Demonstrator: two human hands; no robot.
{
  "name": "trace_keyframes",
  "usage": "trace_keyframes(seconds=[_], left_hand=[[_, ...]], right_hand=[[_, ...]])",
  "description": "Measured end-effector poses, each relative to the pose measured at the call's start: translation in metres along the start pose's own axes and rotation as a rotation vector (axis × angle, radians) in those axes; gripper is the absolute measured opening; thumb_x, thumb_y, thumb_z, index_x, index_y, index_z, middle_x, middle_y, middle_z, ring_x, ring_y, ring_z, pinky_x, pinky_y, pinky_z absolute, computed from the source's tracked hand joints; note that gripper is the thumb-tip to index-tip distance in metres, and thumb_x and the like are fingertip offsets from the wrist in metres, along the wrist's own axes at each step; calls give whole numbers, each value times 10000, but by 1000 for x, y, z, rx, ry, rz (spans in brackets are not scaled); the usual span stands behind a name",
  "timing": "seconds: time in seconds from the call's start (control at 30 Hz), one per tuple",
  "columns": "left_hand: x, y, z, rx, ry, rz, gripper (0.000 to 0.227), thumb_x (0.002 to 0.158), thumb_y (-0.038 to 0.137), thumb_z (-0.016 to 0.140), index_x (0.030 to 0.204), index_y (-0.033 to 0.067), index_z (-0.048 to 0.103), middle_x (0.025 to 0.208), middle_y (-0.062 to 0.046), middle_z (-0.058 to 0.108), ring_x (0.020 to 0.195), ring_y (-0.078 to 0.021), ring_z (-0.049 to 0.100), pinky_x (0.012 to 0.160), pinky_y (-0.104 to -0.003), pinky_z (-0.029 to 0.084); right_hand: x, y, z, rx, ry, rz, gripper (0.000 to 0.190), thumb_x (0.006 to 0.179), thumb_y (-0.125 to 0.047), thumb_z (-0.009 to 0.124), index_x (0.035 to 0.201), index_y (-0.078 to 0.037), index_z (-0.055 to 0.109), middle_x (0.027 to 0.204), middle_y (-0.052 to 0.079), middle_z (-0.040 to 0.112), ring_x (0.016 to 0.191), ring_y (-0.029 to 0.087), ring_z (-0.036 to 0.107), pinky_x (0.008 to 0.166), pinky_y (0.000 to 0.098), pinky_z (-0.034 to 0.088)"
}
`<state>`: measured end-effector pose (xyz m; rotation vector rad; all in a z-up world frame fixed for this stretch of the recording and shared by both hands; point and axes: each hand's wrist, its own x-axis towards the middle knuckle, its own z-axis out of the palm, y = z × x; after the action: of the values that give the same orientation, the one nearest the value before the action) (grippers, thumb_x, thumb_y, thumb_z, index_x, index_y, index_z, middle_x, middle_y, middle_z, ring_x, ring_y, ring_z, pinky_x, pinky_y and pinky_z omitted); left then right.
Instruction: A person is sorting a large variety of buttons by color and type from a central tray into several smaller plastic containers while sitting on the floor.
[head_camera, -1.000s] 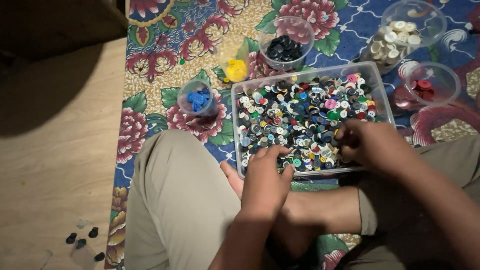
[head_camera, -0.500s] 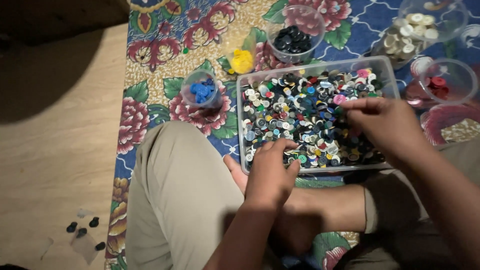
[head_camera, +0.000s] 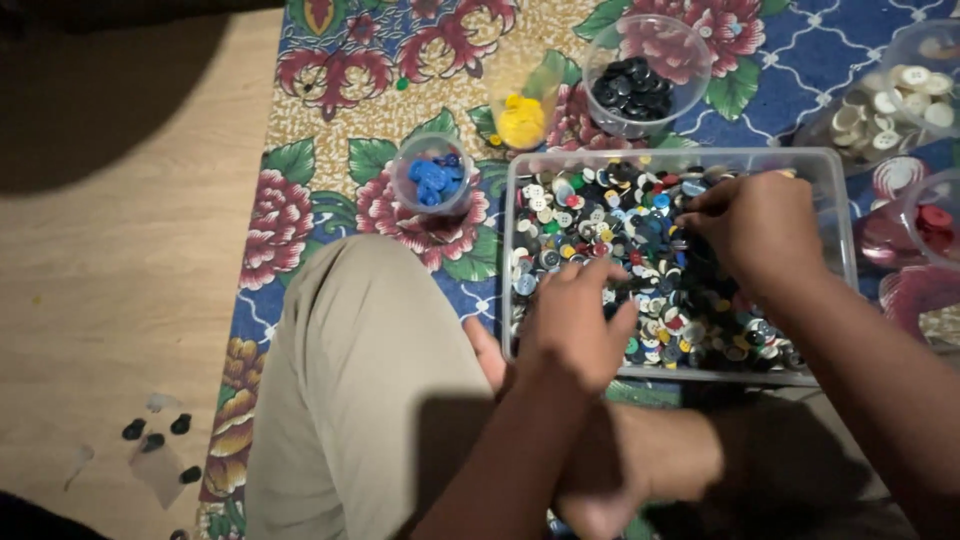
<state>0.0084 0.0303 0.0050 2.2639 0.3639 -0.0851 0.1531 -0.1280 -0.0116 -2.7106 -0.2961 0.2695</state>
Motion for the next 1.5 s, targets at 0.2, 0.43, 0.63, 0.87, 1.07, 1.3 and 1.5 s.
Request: trace_keyframes(seconds=[0.2, 0.43, 0.63, 0.87, 1.07, 1.3, 1.5], left_hand=[[55, 19, 9, 128, 157, 97, 232, 877, 232, 647, 1061, 114, 725, 1005, -138, 742, 940, -364, 670, 852, -490, 523], [108, 45, 20, 312, -144, -5, 162, 932, 239, 658, 1078, 179, 693, 1043, -127, 690, 1063, -382, 705, 873, -528, 615], [145, 35, 51, 341, -177, -52, 161, 918, 161, 637, 995, 113, 770, 963, -163, 706, 961, -404, 739, 776, -602, 623], [148, 53, 49, 397, -222, -56, 161, 914, 45, 631, 968, -8, 774, 1022, -245, 718, 1100, -436, 677, 867, -584, 611], [142, 55, 48, 482, -243, -79, 253, 931, 0, 542, 983, 31, 788, 1056, -218, 732, 1134, -429, 650, 915, -576, 560], [117, 53, 33, 525, -304, -179, 378, 967, 28, 428, 1169, 61, 746, 1251, -169, 688, 1231, -441, 581, 989, -587, 458], [94, 35, 29, 463, -257, -185, 263, 1009, 287, 559, 1142, 190, 764, 1206, -83, 679, 1226, -377, 574, 1007, -536, 467]], right_hand=[[0, -10, -8, 74, -75, 74, 255, 864, -119, 783, 1108, -46, 787, 853, 140, 771, 535, 312, 676, 506, 458, 578], [22, 28, 30, -36, -65, 110, 200, 844, -359, 788, 1040, -333, 815, 890, 18, 792, 928, 341, 751, 783, 469, 612], [26, 26, 29, -56, -60, 82, 177, 857, -387, 780, 1028, -359, 815, 830, -27, 784, 874, 294, 762, 753, 413, 621], [36, 26, 28, -138, -175, 59, 223, 847, -211, 741, 1043, -287, 818, 855, 42, 794, 931, 378, 757, 837, 488, 617], [38, 31, 37, -136, -166, 15, 166, 800, -264, 790, 964, -275, 821, 783, 61, 766, 854, 396, 756, 782, 510, 626], [18, 22, 30, -56, -112, 7, 178, 867, -309, 732, 970, -190, 816, 832, 135, 761, 888, 436, 740, 797, 532, 610], [-26, 8, -10, 623, -60, 473, 227, 868, -242, 672, 1039, -210, 818, 761, 100, 750, 671, 204, 687, 440, 349, 556]])
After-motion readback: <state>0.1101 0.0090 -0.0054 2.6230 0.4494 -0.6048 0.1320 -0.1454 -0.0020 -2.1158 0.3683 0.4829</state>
